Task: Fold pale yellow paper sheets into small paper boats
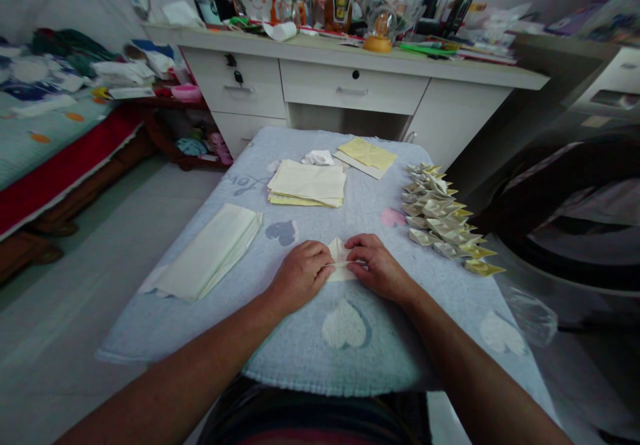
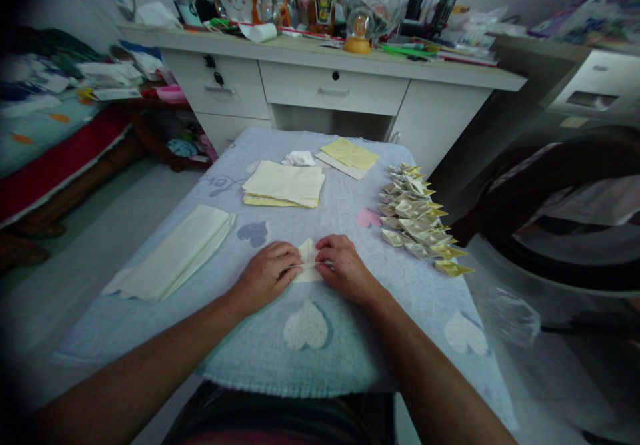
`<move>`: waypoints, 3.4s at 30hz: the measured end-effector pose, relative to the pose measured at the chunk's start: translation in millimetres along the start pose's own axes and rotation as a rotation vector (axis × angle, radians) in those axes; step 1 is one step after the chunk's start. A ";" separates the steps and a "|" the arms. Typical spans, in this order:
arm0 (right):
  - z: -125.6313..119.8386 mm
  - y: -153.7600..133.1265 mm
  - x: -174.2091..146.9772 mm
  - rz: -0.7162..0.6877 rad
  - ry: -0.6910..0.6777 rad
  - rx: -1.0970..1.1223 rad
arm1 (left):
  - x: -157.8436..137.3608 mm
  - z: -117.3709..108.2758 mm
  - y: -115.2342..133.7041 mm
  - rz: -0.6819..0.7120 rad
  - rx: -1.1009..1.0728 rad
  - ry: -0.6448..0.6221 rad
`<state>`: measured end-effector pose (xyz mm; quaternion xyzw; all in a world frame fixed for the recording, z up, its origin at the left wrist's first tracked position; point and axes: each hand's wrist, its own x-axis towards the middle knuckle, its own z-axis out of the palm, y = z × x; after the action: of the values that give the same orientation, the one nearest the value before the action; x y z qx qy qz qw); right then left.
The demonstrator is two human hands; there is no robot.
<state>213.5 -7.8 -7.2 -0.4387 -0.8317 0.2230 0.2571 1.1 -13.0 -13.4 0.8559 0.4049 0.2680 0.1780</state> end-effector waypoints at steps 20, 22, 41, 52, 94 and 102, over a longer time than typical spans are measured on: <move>-3.0 12.8 0.3 0.272 0.040 -0.155 | -0.1 -4.2 2.7 -0.275 0.266 0.066; -3.3 15.5 -0.4 0.270 0.052 -0.161 | -0.6 -3.8 2.3 -0.288 0.290 0.068; -8.1 21.4 -3.0 0.281 0.054 -0.171 | -4.8 -2.6 0.0 -0.290 0.296 0.077; 0.3 -6.5 -2.2 0.012 0.023 -0.392 | -7.7 0.7 -5.6 0.066 0.293 -0.054; -5.8 -24.9 -36.1 0.000 -0.189 -0.493 | -21.6 -7.6 5.7 0.189 0.432 -0.248; -24.5 -3.1 -58.6 0.069 -0.145 -0.528 | -19.1 -11.0 7.8 0.165 0.464 -0.311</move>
<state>255.2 -55.3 -0.1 -0.5016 -0.8617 0.0383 0.0658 -10.9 -31.8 -6.7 0.9346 0.3523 0.0472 0.0150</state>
